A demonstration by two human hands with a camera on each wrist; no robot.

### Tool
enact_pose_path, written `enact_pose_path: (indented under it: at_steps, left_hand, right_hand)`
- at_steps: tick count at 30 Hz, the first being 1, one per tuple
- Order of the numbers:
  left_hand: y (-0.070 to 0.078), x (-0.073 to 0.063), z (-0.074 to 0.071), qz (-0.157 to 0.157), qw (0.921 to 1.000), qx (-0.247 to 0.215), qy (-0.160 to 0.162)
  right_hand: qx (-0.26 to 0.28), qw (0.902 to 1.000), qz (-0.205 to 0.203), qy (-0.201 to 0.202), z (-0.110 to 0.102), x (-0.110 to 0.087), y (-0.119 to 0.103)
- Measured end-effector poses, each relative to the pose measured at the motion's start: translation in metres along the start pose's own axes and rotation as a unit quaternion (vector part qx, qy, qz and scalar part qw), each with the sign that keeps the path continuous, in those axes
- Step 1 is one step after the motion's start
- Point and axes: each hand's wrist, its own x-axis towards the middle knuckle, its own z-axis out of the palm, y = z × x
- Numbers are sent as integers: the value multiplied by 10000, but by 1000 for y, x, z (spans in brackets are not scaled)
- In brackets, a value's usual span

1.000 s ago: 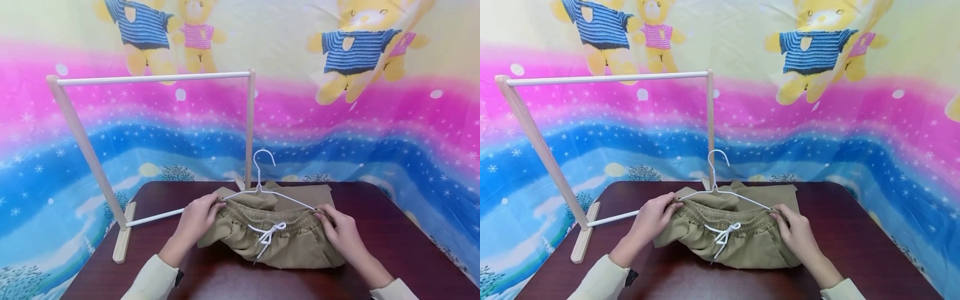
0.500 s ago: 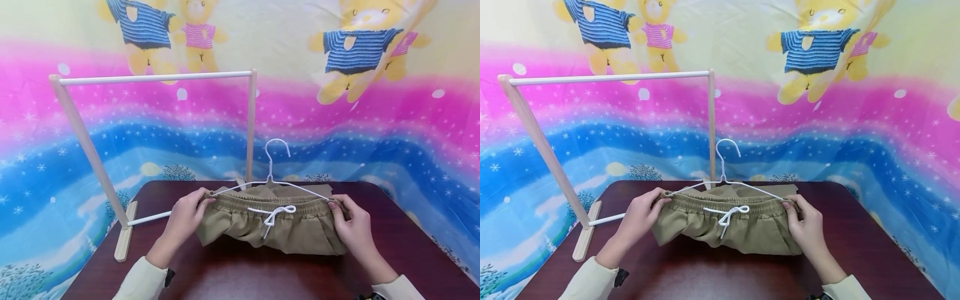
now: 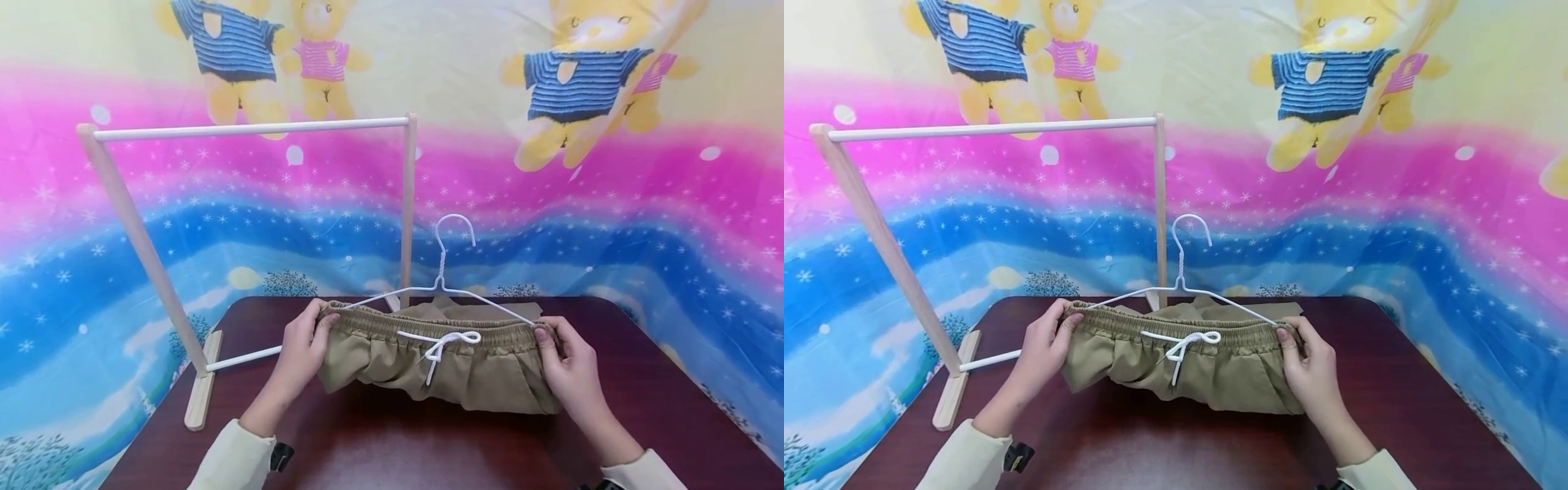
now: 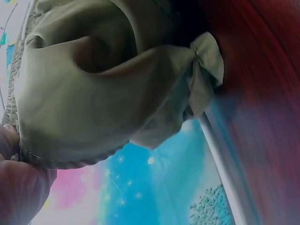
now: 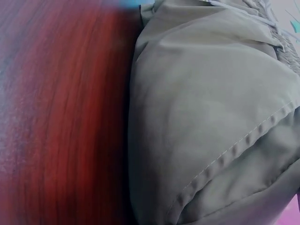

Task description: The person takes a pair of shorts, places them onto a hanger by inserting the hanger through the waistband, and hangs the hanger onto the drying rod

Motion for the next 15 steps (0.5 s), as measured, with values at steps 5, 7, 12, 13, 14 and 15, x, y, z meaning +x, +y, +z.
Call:
enact_pose_path:
  at_steps: [5,7,12,13,14,15]
  left_hand:
    - [4,-2,1,-421,9985,-332,-85]
    - [5,-3,2,-508,9977,-421,-145]
    - [0,-4,3,-264,9989,-175,-359]
    - [-2,-4,3,-193,9987,-73,-459]
    - [-4,-5,3,-103,9984,35,-559]
    - [-5,-6,4,-31,9977,139,-660]
  right_hand:
    - [193,9998,78,-26,-2,-3,5]
    - [254,9996,99,-20,-3,-3,5]
    - [169,9997,156,-40,-4,-3,3]
    - [94,9998,171,-40,-3,-3,2]
    - [24,9998,209,-38,-3,-4,1]
    - [-29,9997,243,-24,-2,-5,1]
